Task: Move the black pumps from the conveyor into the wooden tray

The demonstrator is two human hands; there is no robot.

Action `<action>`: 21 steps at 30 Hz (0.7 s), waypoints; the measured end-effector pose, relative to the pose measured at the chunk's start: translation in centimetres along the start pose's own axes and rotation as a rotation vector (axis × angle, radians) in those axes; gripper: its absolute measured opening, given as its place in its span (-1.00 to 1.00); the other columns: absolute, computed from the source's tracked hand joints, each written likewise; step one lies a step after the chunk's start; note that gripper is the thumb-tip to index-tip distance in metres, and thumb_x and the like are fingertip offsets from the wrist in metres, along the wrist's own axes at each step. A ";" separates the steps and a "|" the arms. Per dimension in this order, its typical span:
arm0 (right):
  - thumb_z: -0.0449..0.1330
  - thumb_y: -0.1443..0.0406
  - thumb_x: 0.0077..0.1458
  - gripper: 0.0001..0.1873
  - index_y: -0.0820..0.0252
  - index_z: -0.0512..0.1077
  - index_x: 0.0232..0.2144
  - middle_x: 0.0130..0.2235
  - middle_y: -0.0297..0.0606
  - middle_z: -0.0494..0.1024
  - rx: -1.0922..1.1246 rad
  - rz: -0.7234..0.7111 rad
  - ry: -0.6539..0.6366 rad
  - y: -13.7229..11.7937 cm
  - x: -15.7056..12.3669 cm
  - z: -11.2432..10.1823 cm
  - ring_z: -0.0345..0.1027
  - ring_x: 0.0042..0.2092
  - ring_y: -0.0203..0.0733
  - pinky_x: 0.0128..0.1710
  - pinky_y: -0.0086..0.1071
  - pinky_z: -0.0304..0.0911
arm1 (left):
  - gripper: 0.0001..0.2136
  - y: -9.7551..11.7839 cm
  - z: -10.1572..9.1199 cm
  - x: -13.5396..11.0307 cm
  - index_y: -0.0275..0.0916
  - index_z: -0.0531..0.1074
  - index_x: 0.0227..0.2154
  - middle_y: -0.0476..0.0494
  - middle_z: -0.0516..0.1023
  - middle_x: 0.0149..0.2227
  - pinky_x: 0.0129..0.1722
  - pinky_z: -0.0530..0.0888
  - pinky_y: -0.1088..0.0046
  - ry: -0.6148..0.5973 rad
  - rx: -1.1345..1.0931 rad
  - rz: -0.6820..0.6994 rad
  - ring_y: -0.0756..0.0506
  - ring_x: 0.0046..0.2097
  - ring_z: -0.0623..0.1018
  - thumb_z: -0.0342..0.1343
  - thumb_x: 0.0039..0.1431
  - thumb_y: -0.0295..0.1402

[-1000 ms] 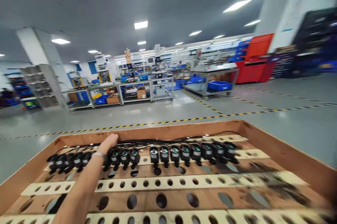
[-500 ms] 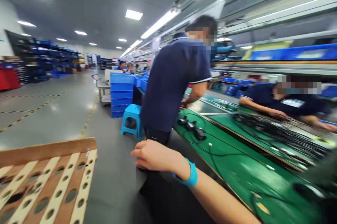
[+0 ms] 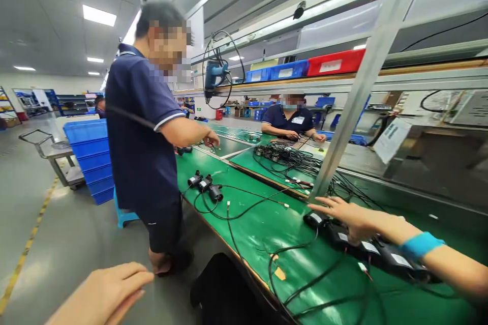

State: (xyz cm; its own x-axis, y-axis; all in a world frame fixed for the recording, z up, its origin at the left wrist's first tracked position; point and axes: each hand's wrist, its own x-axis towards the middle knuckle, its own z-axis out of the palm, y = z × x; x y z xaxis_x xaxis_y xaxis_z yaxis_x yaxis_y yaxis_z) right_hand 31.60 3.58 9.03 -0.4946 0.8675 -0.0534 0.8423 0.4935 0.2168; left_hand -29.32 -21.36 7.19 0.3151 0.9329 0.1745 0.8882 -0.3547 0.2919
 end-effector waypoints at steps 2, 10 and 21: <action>0.33 0.48 -0.41 0.16 -0.02 0.22 0.34 0.36 0.06 0.16 0.025 -0.069 0.030 2.0 -1.1 3.1 0.04 0.34 0.37 0.20 0.23 0.16 | -0.66 3.8 1.9 6.1 0.30 0.50 -0.06 0.15 0.64 -0.07 -0.12 0.52 0.52 -0.169 -0.040 0.047 -0.05 -0.12 0.64 -0.05 0.28 -0.31; 0.27 0.10 0.12 -0.13 0.11 0.09 0.40 0.34 0.06 0.21 0.098 -0.173 0.108 2.7 2.7 5.9 0.09 0.33 0.23 0.27 0.16 0.13 | -0.47 17.2 10.1 25.8 -0.03 0.32 0.24 -0.24 0.41 0.21 0.18 0.39 0.23 -0.413 -0.244 0.274 -0.27 0.17 0.45 0.23 0.22 -0.28; 0.23 0.35 -0.53 0.00 0.15 0.38 0.15 0.31 0.15 0.20 0.143 -0.489 -0.263 6.2 5.9 4.3 -0.03 0.35 0.39 0.33 0.36 -0.31 | -0.41 25.0 24.0 34.0 -0.29 0.43 -0.01 -0.55 0.38 0.06 0.13 0.35 -0.13 -0.418 -0.266 -0.018 -0.50 0.13 0.37 0.27 0.01 0.04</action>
State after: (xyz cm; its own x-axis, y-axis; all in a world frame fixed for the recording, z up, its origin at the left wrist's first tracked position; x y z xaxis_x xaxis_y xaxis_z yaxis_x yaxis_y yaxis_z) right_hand 34.85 12.05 5.86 -0.7794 0.5134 -0.3592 0.5586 0.8290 -0.0273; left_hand 11.60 3.00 -2.18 0.4559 0.8652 -0.2090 0.7960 -0.2913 0.5305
